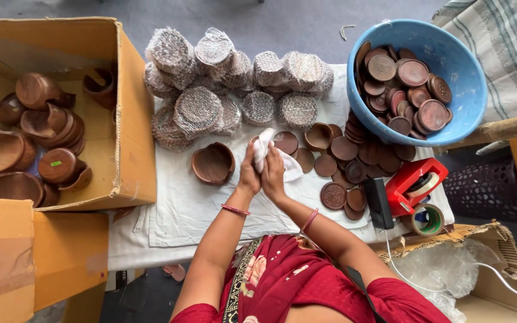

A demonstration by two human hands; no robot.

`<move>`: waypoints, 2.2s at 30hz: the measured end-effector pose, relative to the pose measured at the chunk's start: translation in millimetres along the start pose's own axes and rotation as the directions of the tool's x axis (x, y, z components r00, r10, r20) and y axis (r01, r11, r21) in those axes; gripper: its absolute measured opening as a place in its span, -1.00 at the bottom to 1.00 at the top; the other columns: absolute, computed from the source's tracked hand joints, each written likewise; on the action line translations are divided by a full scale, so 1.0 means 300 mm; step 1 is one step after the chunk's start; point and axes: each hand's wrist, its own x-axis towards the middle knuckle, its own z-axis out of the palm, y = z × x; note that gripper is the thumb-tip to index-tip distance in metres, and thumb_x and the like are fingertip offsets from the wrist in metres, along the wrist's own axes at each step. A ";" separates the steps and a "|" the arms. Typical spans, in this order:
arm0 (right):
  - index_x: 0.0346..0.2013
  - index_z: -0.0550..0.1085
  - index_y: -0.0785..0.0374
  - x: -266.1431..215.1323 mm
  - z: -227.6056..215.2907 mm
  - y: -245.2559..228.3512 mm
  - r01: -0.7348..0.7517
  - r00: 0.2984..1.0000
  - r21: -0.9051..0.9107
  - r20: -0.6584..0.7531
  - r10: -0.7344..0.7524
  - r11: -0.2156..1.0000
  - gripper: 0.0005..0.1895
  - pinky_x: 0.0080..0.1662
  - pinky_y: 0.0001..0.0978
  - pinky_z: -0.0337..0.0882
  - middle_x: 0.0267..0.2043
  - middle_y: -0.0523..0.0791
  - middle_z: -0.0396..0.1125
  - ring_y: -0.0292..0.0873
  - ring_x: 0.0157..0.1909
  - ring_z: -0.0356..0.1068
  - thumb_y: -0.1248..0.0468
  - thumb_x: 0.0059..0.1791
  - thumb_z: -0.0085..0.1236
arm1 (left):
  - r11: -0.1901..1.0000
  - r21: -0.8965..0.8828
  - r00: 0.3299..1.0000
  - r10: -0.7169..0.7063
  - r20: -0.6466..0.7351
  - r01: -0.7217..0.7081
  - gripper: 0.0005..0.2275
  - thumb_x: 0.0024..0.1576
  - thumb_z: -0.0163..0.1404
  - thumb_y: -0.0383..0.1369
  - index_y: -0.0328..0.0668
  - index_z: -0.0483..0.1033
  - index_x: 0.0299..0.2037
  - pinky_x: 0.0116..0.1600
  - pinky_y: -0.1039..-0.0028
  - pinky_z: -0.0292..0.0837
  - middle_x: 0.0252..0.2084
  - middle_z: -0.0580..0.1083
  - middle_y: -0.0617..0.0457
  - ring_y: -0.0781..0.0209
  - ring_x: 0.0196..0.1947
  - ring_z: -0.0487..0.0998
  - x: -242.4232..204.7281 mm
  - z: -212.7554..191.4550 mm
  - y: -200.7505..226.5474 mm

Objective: The person wipes the inside and outside of small wooden bowls with a white cloth. They pick up bowls from a blue basin and a cardboard box, clean them, and place them on the table or back into the basin.

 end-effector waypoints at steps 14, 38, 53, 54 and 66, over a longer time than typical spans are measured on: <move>0.22 0.44 0.22 0.307 -0.204 0.008 -0.074 0.992 -0.007 0.102 0.074 0.997 -0.59 0.22 -0.13 0.42 0.30 0.04 0.30 0.11 0.28 0.36 0.28 0.06 -0.02 | 0.998 0.065 0.999 0.000 0.054 -0.003 -0.47 0.20 -0.03 -0.05 0.21 0.21 0.40 0.34 0.15 0.33 0.29 0.36 0.11 0.11 0.30 0.36 -0.069 0.134 0.183; 0.46 0.20 0.29 0.260 -0.123 -0.134 0.316 0.929 0.158 0.148 -0.339 0.935 -0.41 0.45 0.01 -0.03 0.50 0.16 0.08 0.24 0.52 0.03 0.16 0.14 -0.13 | 0.993 -0.100 0.966 0.082 0.246 -0.059 -0.45 0.33 -0.32 0.03 -0.11 0.28 0.40 0.41 0.33 0.32 0.37 0.39 0.11 0.18 0.33 0.42 -0.052 0.220 0.193; 0.23 0.45 0.18 0.201 -0.199 -0.271 0.202 0.957 0.103 0.191 -0.218 0.974 -0.56 0.02 -0.08 0.44 -0.09 0.01 0.46 0.10 -0.06 0.47 0.40 0.03 0.07 | 0.995 -0.101 0.981 0.016 0.193 0.004 -0.46 0.29 -0.31 0.09 0.07 0.29 0.39 0.33 0.31 0.31 0.31 0.40 0.11 0.19 0.25 0.42 -0.101 0.171 0.172; 0.21 0.46 0.18 0.217 -0.198 -0.272 0.126 0.975 0.093 0.174 -0.140 0.988 -0.57 -0.07 -0.11 0.48 -0.18 0.00 0.46 0.06 -0.15 0.49 0.42 0.03 0.07 | 0.995 -0.094 0.989 -0.027 0.147 0.042 -0.43 0.28 -0.31 0.14 0.09 0.28 0.41 0.34 0.33 0.30 0.34 0.38 0.20 0.28 0.28 0.39 -0.100 0.166 0.167; 0.17 0.43 0.23 0.197 -0.270 -0.388 0.496 0.868 0.020 0.024 -0.497 0.868 -0.61 0.10 -0.02 0.42 -0.03 0.02 0.47 0.10 0.01 0.50 0.43 0.04 0.03 | 0.990 -0.140 0.978 0.001 0.208 0.029 -0.47 0.32 -0.33 0.09 0.04 0.31 0.38 0.35 0.25 0.34 0.33 0.41 0.13 0.18 0.30 0.42 -0.092 0.174 0.190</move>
